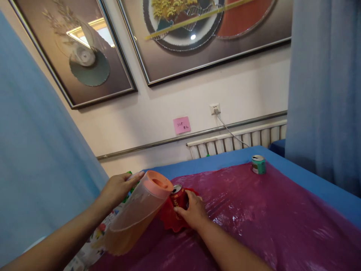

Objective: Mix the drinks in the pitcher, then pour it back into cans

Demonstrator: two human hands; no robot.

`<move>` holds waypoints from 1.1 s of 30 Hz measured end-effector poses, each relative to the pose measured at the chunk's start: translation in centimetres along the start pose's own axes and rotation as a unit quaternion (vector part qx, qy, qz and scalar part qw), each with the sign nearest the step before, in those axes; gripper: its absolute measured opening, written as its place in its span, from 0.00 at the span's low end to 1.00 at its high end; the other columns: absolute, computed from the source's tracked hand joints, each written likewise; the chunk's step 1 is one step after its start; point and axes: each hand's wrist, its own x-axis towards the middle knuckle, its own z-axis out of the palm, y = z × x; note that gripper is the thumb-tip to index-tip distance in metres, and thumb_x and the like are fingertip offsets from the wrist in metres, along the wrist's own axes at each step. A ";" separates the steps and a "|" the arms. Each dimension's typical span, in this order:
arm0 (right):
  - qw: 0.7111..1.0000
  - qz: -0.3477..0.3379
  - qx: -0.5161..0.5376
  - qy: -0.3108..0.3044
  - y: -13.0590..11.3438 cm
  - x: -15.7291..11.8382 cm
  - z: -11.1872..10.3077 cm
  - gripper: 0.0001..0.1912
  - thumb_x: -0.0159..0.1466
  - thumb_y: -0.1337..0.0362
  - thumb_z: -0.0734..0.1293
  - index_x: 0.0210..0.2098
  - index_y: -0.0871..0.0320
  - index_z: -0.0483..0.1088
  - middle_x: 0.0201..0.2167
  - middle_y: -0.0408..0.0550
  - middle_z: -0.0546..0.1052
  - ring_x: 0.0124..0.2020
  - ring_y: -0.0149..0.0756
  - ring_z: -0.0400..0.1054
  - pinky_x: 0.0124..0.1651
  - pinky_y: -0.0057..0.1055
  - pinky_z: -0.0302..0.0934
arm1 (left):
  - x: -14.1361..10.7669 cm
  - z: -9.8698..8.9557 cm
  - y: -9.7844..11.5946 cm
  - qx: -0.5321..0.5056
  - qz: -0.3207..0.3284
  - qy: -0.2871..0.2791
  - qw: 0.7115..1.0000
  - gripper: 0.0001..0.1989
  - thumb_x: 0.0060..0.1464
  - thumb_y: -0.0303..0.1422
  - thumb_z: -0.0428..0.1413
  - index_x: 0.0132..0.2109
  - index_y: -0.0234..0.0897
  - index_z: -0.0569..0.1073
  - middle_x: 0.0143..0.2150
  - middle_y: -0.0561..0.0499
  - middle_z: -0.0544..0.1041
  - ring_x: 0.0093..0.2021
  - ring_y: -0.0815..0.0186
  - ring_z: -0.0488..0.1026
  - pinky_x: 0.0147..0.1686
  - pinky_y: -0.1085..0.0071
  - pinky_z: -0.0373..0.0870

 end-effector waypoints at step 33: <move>1.000 0.002 -0.009 -0.007 -0.1 -0.1 0.0 0.31 0.57 0.58 0.78 0.58 0.55 0.73 0.54 0.51 0.81 0.54 0.51 0.75 0.60 0.43 0.63 | -0.1 -0.2 0.5 0.031 -0.004 -0.011 0.999 0.30 0.45 0.66 0.49 0.22 0.42 0.67 0.17 0.53 0.65 0.19 0.64 0.64 0.22 0.68 0.57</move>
